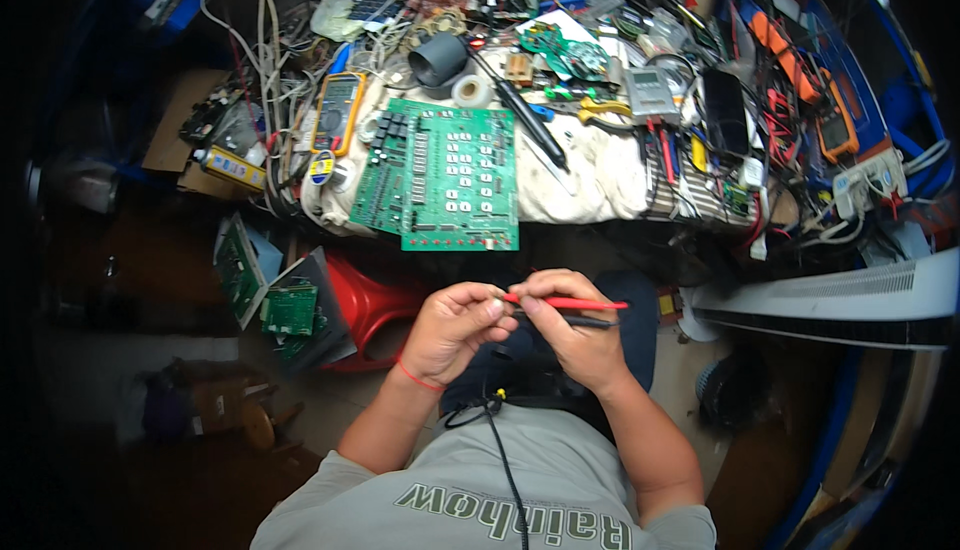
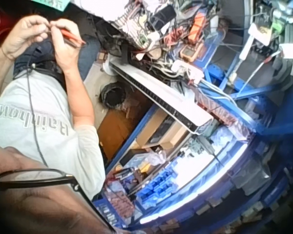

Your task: The person retrieves a small component from a shelf, then strips and prepares a red wire. They insert the component into a green circuit board and solder it in place using a soldering iron and solder wire.

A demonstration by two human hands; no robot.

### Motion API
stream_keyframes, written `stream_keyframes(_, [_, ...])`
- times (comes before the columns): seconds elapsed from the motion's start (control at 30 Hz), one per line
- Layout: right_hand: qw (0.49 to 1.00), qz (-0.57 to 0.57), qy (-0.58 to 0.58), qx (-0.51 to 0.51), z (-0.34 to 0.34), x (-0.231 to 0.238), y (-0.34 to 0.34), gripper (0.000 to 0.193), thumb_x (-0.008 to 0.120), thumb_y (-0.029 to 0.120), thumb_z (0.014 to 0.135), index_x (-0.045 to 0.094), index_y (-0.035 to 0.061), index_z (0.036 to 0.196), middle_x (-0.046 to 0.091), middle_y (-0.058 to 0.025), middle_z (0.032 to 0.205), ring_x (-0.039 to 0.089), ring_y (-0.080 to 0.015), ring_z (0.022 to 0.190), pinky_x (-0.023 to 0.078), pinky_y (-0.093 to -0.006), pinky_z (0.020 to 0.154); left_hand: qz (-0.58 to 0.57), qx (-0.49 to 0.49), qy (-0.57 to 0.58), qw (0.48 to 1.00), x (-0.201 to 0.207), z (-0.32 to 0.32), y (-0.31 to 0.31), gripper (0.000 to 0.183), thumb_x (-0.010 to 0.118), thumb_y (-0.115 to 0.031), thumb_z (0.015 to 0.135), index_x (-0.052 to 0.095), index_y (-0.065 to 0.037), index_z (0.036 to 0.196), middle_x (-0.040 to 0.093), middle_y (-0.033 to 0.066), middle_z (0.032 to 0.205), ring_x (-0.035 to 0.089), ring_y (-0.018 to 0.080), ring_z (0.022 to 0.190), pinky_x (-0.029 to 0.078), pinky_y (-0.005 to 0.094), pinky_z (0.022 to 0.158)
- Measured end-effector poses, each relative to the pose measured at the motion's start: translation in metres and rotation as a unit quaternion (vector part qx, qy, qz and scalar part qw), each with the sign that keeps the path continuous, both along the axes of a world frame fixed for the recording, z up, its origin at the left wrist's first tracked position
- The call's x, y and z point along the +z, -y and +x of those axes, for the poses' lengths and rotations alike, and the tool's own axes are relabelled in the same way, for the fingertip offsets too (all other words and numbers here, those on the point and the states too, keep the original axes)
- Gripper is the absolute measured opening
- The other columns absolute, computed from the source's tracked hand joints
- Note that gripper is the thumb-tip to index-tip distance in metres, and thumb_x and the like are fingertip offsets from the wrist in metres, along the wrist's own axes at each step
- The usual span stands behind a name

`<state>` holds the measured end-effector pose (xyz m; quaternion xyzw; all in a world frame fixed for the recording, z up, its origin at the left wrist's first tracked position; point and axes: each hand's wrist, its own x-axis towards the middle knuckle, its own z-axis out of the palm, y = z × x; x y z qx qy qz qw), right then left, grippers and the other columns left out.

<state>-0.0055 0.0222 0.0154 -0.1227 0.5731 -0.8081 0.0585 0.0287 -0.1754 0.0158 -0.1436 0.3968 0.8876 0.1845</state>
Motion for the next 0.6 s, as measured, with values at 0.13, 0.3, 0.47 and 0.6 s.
stream_keyframes(0.13, [1.0,0.007,-0.002,-0.015,0.002,-0.003,0.002,0.011,0.069,-0.005,0.096,0.069,0.0011,0.105,0.071,-0.0123,0.108,0.072,-0.0219,0.104,0.055,-0.0367,0.096,-0.001,0.004,-0.005,1.0,-0.004,0.001,0.0,0.02,0.07,-0.004,0.1,0.068,0.002,0.119,0.076,0.0152,0.11,0.078,0.0214,0.095,0.066,0.0287,0.081])
stream_keyframes(0.3, [1.0,-0.008,0.004,-0.017,0.006,-0.008,0.004,0.014,0.068,-0.008,0.095,0.065,0.0009,0.106,0.07,-0.0144,0.107,0.073,-0.0241,0.102,0.059,-0.0368,0.092,0.006,0.0,-0.001,1.0,-0.009,0.003,0.0,0.02,0.069,-0.004,0.101,0.069,0.001,0.12,0.076,0.0136,0.108,0.078,0.0208,0.095,0.066,0.0274,0.082])
stream_keyframes(0.47, [1.0,-0.014,-0.003,-0.019,0.007,-0.01,0.005,0.014,0.068,-0.008,0.096,0.064,0.0002,0.106,0.069,-0.0151,0.109,0.073,-0.0237,0.102,0.059,-0.0364,0.093,0.011,-0.006,-0.016,1.0,-0.013,0.003,0.001,0.018,0.069,-0.006,0.102,0.069,0.002,0.118,0.076,0.0123,0.107,0.078,0.0193,0.096,0.065,0.0262,0.082])
stream_keyframes(0.6, [1.0,-0.002,0.001,-0.016,0.007,-0.009,0.005,0.014,0.067,-0.009,0.096,0.064,-0.0001,0.107,0.069,-0.015,0.109,0.072,-0.0232,0.102,0.058,-0.0358,0.093,0.009,-0.002,-0.011,1.0,-0.013,0.004,0.002,0.018,0.069,-0.007,0.102,0.069,0.002,0.118,0.076,0.012,0.107,0.078,0.0192,0.096,0.065,0.0259,0.082])
